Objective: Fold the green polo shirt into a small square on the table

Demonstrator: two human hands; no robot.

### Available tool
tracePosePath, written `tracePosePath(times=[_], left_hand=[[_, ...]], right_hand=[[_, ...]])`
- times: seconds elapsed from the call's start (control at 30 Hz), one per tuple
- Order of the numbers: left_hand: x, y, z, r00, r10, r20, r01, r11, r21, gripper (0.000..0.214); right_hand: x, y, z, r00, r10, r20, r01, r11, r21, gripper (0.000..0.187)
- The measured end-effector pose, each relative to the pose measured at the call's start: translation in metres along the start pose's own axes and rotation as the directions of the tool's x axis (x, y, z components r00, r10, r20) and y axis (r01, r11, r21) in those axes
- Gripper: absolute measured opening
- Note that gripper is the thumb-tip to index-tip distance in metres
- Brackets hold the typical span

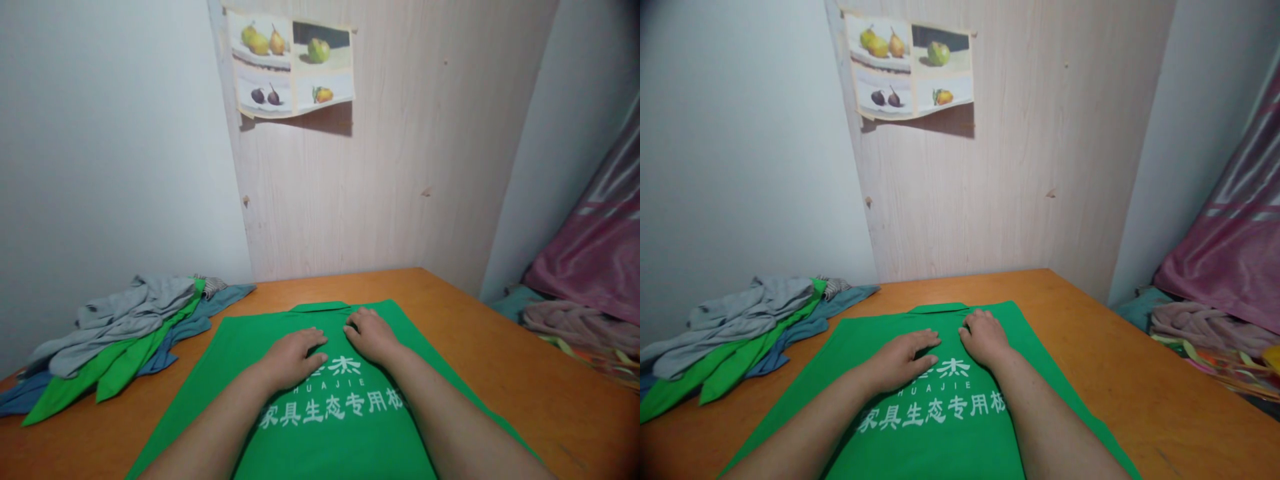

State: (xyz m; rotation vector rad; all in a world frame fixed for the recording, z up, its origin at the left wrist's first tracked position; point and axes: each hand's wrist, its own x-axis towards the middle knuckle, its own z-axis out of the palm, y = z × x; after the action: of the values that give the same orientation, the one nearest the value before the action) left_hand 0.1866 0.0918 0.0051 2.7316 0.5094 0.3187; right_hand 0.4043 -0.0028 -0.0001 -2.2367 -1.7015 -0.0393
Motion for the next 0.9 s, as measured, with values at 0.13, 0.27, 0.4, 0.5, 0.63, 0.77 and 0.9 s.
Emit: tracePosePath(times=[0.13,0.27,0.4,0.5,0.63,0.77,0.9], left_hand=[[0.0,-0.002,0.001,1.0,0.003,0.005,-0.003,1.0,-0.003,0.05],[-0.001,-0.004,0.002,1.0,0.001,-0.001,-0.001,1.0,-0.012,0.05],[-0.001,-0.003,0.001,1.0,0.003,-0.004,-0.003,1.0,-0.012,0.051],[-0.001,-0.002,0.001,1.0,0.003,0.0,-0.003,1.0,-0.009,0.051],[-0.002,-0.004,0.003,1.0,0.008,0.001,-0.007,1.0,-0.006,0.051],[-0.002,-0.005,0.004,1.0,0.01,0.002,-0.01,1.0,-0.007,0.051],[-0.002,-0.004,0.005,1.0,0.009,-0.004,-0.009,1.0,-0.002,0.051]], right_hand=[[0.0,0.001,0.001,0.999,0.042,-0.016,-0.042,0.999,-0.013,0.036],[-0.002,0.001,0.004,1.0,0.004,-0.011,-0.005,1.0,-0.011,0.039],[0.0,0.001,0.004,0.999,0.033,-0.022,-0.033,0.999,-0.01,0.038],[0.001,0.001,0.006,0.997,0.068,-0.026,-0.069,0.998,-0.011,0.041],[0.001,0.001,0.01,1.0,0.027,0.013,-0.026,1.0,-0.009,0.055],[0.001,-0.001,0.009,0.999,0.034,0.023,-0.034,0.999,-0.008,0.056],[0.002,0.0,0.009,0.998,0.064,-0.019,-0.064,0.998,-0.007,0.047]])
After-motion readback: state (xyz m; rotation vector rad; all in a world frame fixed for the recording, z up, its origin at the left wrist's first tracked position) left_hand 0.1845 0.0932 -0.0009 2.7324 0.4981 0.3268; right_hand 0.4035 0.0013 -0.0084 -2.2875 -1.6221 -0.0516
